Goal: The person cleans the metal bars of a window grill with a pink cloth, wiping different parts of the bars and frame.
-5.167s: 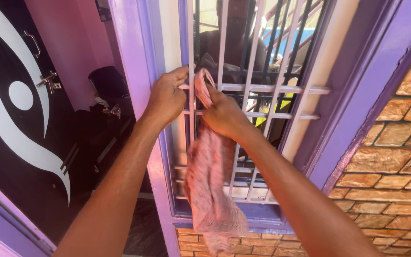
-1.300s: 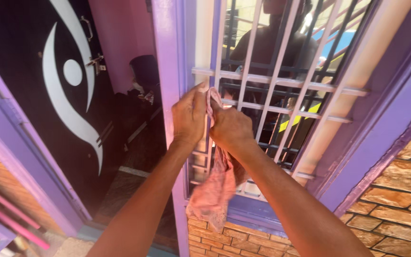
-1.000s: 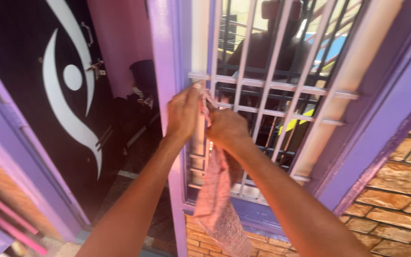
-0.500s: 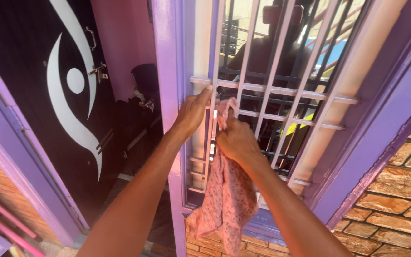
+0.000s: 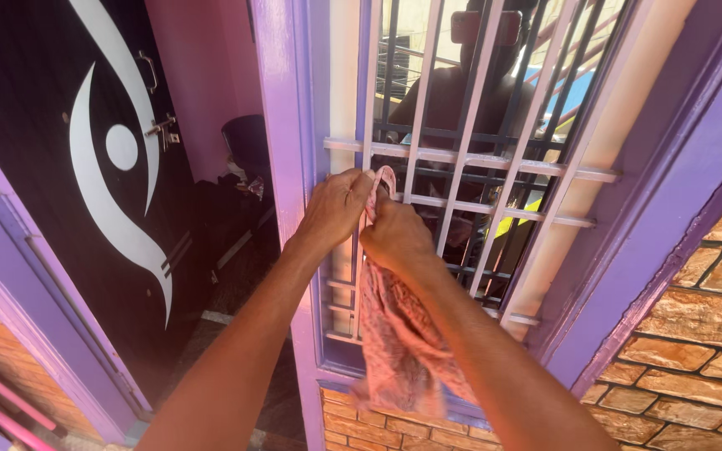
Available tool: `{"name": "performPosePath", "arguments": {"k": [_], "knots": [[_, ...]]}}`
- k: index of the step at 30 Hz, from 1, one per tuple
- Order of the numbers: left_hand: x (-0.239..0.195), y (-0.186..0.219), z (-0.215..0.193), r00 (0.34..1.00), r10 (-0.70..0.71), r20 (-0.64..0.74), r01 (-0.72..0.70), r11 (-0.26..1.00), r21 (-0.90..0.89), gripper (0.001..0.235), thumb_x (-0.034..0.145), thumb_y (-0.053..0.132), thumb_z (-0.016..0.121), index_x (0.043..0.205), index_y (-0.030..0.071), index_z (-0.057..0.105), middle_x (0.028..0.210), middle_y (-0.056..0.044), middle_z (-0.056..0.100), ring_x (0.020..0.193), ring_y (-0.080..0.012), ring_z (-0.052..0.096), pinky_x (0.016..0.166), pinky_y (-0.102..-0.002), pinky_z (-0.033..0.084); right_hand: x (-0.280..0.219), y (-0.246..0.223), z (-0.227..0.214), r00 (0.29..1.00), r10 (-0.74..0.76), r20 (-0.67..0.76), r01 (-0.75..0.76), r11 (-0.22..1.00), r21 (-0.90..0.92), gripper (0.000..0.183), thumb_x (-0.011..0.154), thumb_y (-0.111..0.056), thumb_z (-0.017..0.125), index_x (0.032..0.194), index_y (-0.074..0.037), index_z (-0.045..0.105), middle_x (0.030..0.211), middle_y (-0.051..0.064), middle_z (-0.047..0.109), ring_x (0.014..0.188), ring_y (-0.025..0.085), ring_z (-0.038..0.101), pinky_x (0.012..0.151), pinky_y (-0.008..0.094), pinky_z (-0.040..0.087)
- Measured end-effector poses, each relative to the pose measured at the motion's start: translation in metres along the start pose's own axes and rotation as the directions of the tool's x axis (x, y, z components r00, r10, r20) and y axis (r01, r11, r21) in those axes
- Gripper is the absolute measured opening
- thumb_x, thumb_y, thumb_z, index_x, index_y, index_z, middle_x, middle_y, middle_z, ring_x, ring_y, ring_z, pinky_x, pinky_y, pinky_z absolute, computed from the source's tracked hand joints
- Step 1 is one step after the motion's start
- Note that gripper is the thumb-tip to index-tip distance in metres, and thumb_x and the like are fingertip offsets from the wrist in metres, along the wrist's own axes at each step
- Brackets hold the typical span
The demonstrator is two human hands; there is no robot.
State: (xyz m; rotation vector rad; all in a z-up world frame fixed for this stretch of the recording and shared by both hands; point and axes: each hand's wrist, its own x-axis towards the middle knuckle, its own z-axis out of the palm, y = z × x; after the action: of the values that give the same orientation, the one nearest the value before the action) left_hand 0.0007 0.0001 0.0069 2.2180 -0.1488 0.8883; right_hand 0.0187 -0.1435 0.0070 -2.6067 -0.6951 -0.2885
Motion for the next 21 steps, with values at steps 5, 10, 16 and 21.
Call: {"name": "performPosePath", "arguments": {"k": [5, 10, 16, 21], "knots": [[0.008, -0.005, -0.002, 0.998, 0.059, 0.012, -0.059, 0.997, 0.044, 0.061, 0.103, 0.053, 0.039, 0.099, 0.003, 0.073, 0.087, -0.024, 0.068, 0.089, -0.0467, 0.064, 0.082, -0.053, 0.049, -0.008, 0.009, -0.004, 1.0, 0.012, 0.008, -0.012, 0.997, -0.082, 0.075, 0.087, -0.016, 0.057, 0.159, -0.021, 0.038, 0.109, 0.027, 0.073, 0.103, 0.04, 0.073, 0.099, 0.052, 0.055], [0.011, 0.002, -0.002, 0.996, -0.083, 0.029, 0.084, 0.996, -0.009, 0.067, 0.1, 0.058, 0.041, 0.085, 0.001, 0.071, 0.077, -0.021, 0.071, 0.081, -0.036, 0.07, 0.078, -0.046, 0.052, 0.009, 0.019, 0.009, 0.966, -0.179, -0.185, 0.225, 0.936, 0.27, 0.067, 0.078, -0.012, 0.062, 0.144, -0.012, 0.056, 0.114, 0.029, 0.07, 0.108, 0.045, 0.066, 0.1, 0.051, 0.052], [0.016, 0.014, 0.01, 0.998, -0.044, -0.048, 0.035, 0.985, -0.166, 0.059, 0.09, 0.061, 0.051, 0.089, 0.007, 0.075, 0.078, -0.015, 0.075, 0.079, -0.028, 0.074, 0.073, -0.041, 0.055, 0.008, 0.016, -0.004, 0.999, -0.011, -0.038, 0.009, 0.999, -0.049, 0.059, 0.081, -0.015, 0.065, 0.139, -0.005, 0.056, 0.112, 0.027, 0.071, 0.108, 0.042, 0.069, 0.095, 0.053, 0.055], [0.027, 0.006, 0.006, 0.982, -0.133, 0.134, 0.122, 0.988, 0.09, 0.08, 0.1, 0.069, 0.033, 0.092, 0.003, 0.077, 0.082, -0.024, 0.076, 0.088, -0.0347, 0.074, 0.088, -0.044, 0.053, -0.011, 0.022, -0.014, 0.999, -0.045, -0.006, 0.045, 0.998, -0.04, 0.059, 0.081, -0.017, 0.066, 0.139, -0.008, 0.055, 0.112, 0.026, 0.071, 0.108, 0.041, 0.069, 0.098, 0.05, 0.054]]}}
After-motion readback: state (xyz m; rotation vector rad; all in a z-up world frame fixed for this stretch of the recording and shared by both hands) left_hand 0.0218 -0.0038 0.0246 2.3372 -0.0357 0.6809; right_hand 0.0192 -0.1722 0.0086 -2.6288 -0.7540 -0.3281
